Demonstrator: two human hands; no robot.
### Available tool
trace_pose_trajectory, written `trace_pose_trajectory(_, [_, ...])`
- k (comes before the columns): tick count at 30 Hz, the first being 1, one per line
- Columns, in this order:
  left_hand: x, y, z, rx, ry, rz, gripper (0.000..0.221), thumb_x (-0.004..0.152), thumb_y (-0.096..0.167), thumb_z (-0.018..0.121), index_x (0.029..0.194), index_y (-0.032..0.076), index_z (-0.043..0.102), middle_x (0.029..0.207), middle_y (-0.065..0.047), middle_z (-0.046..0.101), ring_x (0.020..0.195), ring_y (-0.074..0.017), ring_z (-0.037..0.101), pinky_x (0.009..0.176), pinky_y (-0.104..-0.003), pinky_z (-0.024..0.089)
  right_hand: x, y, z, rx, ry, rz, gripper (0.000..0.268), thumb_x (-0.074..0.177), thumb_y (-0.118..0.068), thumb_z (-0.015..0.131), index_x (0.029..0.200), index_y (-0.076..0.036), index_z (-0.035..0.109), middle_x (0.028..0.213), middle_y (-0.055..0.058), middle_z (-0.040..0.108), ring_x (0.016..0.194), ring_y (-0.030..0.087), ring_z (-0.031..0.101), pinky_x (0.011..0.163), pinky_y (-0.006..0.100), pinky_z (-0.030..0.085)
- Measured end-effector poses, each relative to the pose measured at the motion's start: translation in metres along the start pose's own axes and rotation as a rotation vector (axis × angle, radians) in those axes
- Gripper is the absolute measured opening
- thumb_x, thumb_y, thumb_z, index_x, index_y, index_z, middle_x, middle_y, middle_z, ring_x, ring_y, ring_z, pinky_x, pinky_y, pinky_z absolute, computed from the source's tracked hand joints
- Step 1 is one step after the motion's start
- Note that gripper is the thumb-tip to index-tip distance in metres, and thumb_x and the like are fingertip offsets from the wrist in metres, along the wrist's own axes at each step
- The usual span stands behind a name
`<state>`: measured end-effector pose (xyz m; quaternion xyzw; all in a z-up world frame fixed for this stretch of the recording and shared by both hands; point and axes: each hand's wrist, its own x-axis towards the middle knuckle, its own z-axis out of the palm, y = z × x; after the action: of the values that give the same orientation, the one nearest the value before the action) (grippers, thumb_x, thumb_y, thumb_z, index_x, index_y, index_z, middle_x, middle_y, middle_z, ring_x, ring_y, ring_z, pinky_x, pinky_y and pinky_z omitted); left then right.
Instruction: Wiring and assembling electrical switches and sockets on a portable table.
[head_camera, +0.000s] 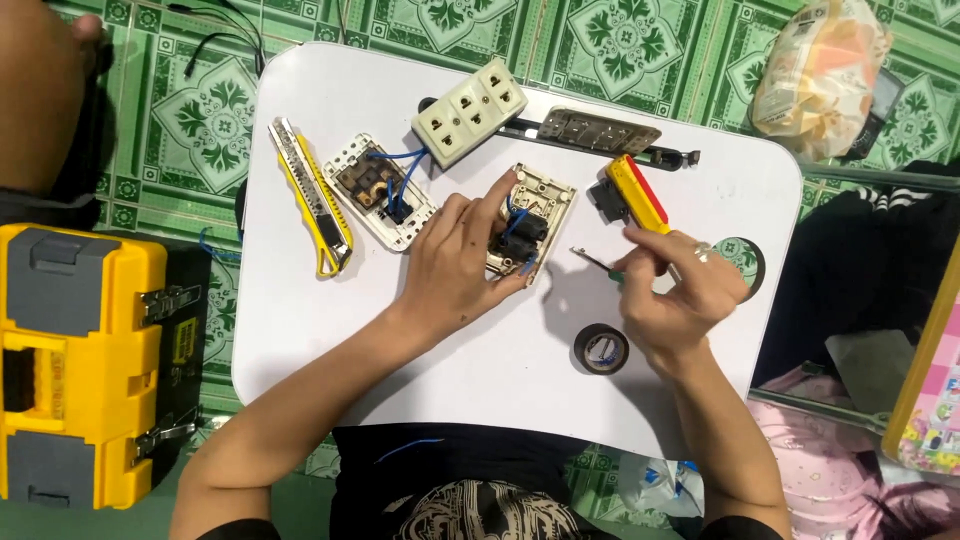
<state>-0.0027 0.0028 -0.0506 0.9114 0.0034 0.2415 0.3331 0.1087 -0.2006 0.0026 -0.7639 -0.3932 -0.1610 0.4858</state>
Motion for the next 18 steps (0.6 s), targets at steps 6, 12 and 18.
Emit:
trace_pose_trajectory(6, [0.003, 0.002, -0.004, -0.067, -0.047, -0.004, 0.094, 0.072, 0.01, 0.081, 0.156, -0.002, 0.039, 0.098, -0.014, 0.07, 0.097, -0.0323, 0.059, 0.077, -0.043, 0.055, 0.007, -0.002, -0.024, -0.165, -0.108, 0.003, 0.027, 0.078, 0.017, 0.062, 0.09, 0.002, 0.081, 0.055, 0.006, 0.064, 0.04, 0.02, 0.045, 0.045, 0.03, 0.044])
trace_pose_trajectory(12, [0.004, -0.003, -0.006, -0.17, -0.167, 0.004, 0.098, 0.071, -0.009, 0.065, 0.161, -0.002, 0.026, 0.118, -0.015, 0.067, 0.115, -0.037, 0.06, 0.112, -0.052, 0.043, 0.011, -0.024, -0.037, -0.565, -0.642, 0.153, 0.011, 0.082, -0.007, 0.079, 0.092, -0.008, 0.084, 0.056, 0.01, 0.07, 0.043, 0.021, 0.058, 0.048, 0.029, 0.048])
trace_pose_trajectory(18, [0.009, -0.002, -0.012, -0.217, -0.21, -0.03, 0.091, 0.074, -0.006, 0.066, 0.159, 0.003, 0.033, 0.126, -0.014, 0.058, 0.13, -0.037, 0.053, 0.116, -0.053, 0.04, -0.005, -0.015, -0.039, -0.868, -0.809, 0.246, 0.017, 0.084, -0.033, 0.083, 0.095, -0.02, 0.082, 0.061, 0.003, 0.072, 0.051, 0.018, 0.065, 0.05, 0.026, 0.05])
